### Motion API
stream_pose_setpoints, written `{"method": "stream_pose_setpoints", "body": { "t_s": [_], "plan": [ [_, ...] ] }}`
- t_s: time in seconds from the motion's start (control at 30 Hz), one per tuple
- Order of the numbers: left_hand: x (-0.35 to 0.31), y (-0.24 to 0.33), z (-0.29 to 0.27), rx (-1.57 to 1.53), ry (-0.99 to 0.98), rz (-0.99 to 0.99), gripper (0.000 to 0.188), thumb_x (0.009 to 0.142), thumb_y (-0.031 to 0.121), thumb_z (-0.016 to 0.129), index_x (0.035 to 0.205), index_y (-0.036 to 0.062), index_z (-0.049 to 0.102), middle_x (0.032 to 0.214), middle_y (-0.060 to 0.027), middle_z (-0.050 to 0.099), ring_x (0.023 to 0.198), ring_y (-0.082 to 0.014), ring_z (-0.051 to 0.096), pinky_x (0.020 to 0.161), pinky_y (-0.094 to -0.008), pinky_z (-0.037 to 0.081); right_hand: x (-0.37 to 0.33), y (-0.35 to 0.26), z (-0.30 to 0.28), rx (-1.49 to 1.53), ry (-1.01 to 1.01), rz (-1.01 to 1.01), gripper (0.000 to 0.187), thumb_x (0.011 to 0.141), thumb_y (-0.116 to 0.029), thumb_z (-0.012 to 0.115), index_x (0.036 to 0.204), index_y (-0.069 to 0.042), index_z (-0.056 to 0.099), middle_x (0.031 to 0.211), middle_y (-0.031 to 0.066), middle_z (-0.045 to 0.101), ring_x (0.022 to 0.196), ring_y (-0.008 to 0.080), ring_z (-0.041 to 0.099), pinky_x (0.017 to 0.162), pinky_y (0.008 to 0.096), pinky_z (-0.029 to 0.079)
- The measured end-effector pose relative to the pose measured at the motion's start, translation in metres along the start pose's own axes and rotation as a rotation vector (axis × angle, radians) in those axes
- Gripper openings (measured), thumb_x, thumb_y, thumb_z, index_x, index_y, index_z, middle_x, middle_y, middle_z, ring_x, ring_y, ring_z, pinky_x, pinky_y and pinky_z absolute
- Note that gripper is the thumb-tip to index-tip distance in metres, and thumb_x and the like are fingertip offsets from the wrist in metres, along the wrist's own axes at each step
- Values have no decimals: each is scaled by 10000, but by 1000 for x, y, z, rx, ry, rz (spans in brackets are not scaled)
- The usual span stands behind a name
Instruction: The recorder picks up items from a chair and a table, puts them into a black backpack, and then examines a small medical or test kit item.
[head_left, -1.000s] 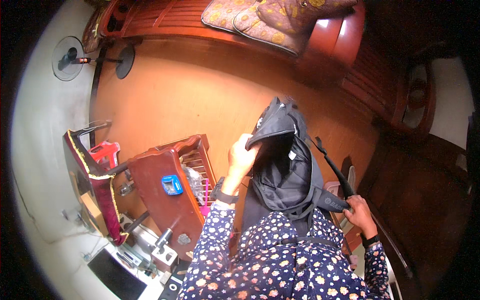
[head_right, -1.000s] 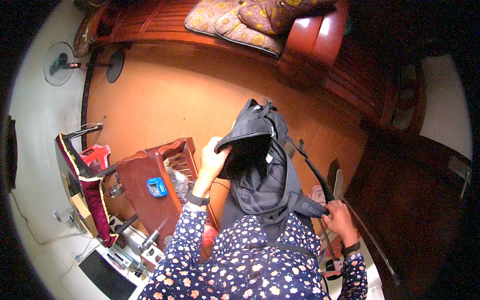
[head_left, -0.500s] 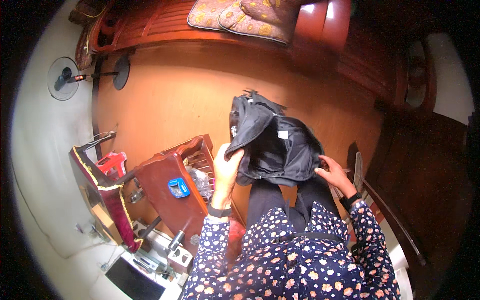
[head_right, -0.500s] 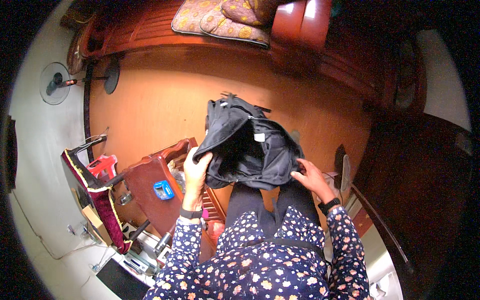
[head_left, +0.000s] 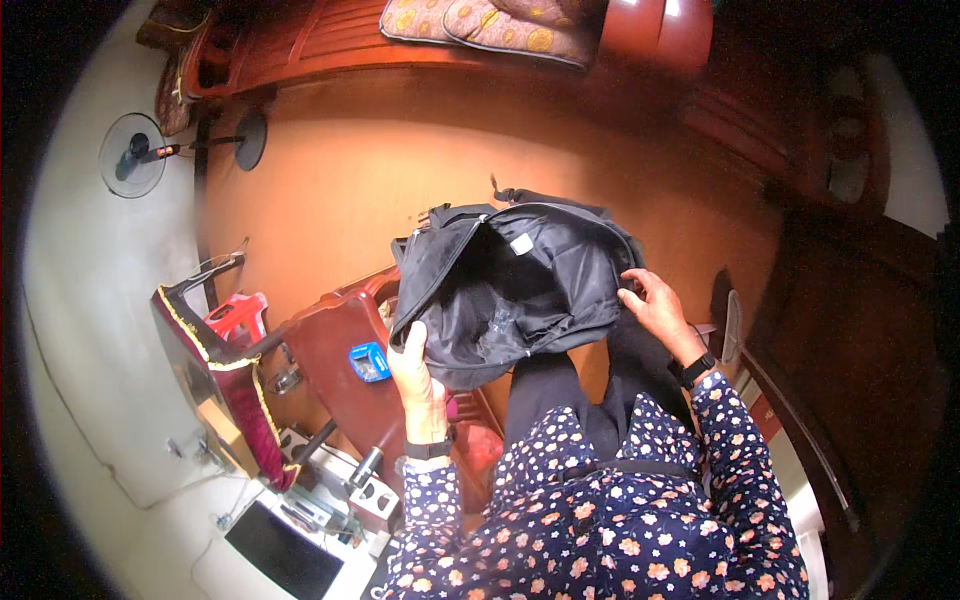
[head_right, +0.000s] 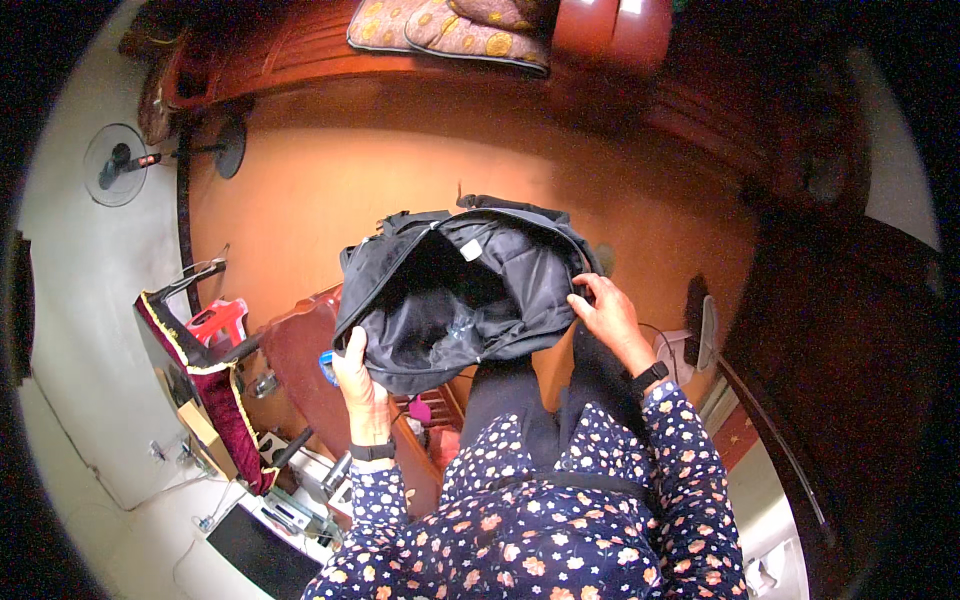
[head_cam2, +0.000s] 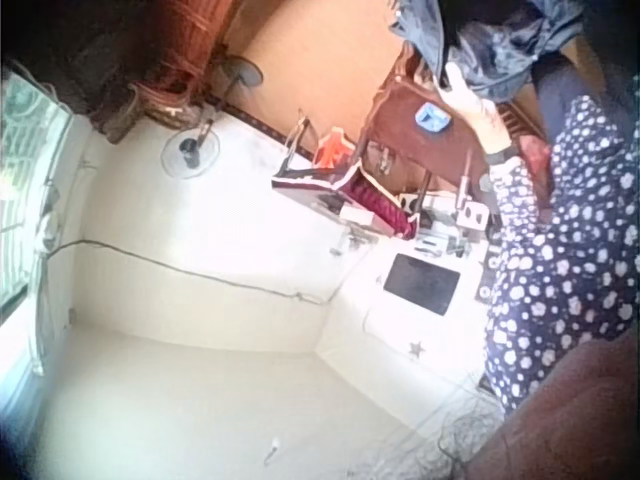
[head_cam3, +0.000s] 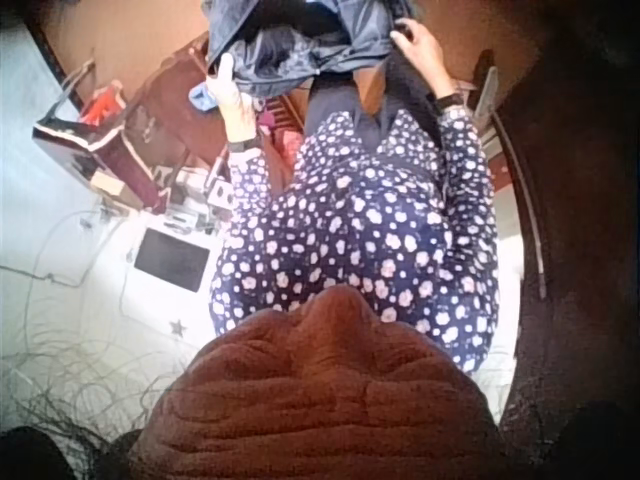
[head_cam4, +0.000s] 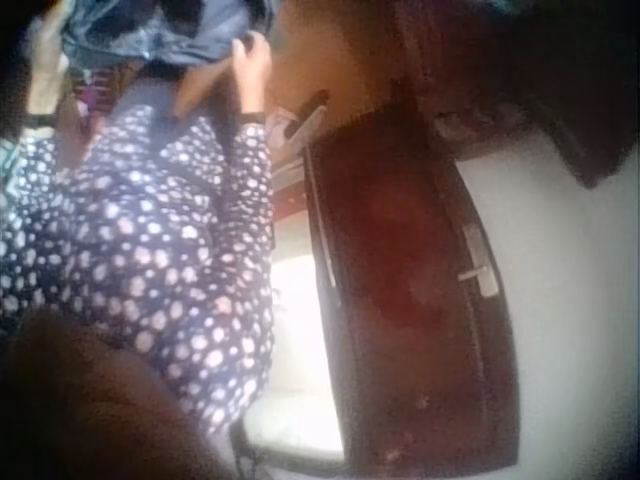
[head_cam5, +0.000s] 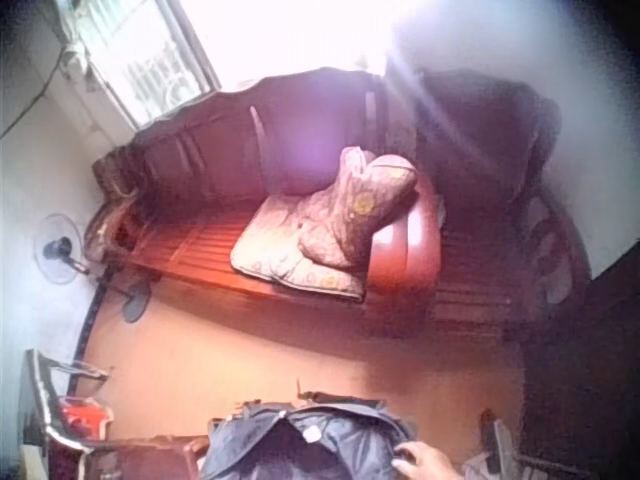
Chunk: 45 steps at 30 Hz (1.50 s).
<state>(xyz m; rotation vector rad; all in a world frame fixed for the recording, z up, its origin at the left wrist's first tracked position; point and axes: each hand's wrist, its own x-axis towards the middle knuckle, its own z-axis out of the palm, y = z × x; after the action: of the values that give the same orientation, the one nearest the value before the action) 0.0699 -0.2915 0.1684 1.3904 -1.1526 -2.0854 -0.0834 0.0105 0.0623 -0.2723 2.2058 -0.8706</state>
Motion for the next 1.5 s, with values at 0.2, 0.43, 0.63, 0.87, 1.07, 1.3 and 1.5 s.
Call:
{"method": "stream_pose_setpoints", "body": {
  "t_s": [0.2,0.43,0.63,0.87,1.07,1.3,1.5],
  "plan": [
    [-6,-9,-18,18,28,-11,350,859,33,589,1203,-10,540,1181,-126,594,1058,-251,583,955,-387,450,-2,-4,0,-7,7,27,271,793,-250,638,1004,-84,599,959,132,635,910,303,613,785,391,483],
    [-16,-17,-21,74,41,11,403,841,23,595,1229,-40,505,1178,-141,589,1045,-246,588,954,-377,449,-8,1,0,-99,5,40,223,787,-200,622,966,-69,597,965,149,641,919,322,614,773,406,484],
    [-29,-11,-1,86,49,-22,337,804,22,636,1130,-17,562,1060,-52,599,952,-147,550,884,-285,423,-12,3,-10,-378,37,-13,187,784,-171,610,944,-76,599,859,155,640,801,341,628,696,438,495],
    [-43,-7,18,58,-19,-75,306,805,22,628,1101,-6,555,1031,-47,603,931,-135,558,850,-272,431,-9,-37,-13,-595,105,-236,108,735,-129,608,773,-60,534,759,147,616,708,338,618,602,432,500],
    [-69,3,53,66,-112,-115,218,803,15,612,1011,2,545,924,-22,577,841,-109,532,784,-243,420,8,-63,54,-250,-271,-386,219,766,-174,565,929,-36,614,847,169,630,815,343,634,715,444,518],
    [-95,8,83,101,-248,-146,301,789,130,686,1010,4,527,913,-19,568,824,-100,519,763,-245,419,64,46,170,-346,-557,-90,257,783,-158,588,1004,-46,654,1054,188,635,966,323,635,793,418,521],
    [-101,11,79,153,-270,-132,373,771,190,728,1013,-10,528,911,-27,575,819,-105,521,761,-243,419,50,98,209,-221,-436,-220,241,765,-191,596,947,-64,689,1036,158,654,955,319,635,793,402,517]
  ]
}}
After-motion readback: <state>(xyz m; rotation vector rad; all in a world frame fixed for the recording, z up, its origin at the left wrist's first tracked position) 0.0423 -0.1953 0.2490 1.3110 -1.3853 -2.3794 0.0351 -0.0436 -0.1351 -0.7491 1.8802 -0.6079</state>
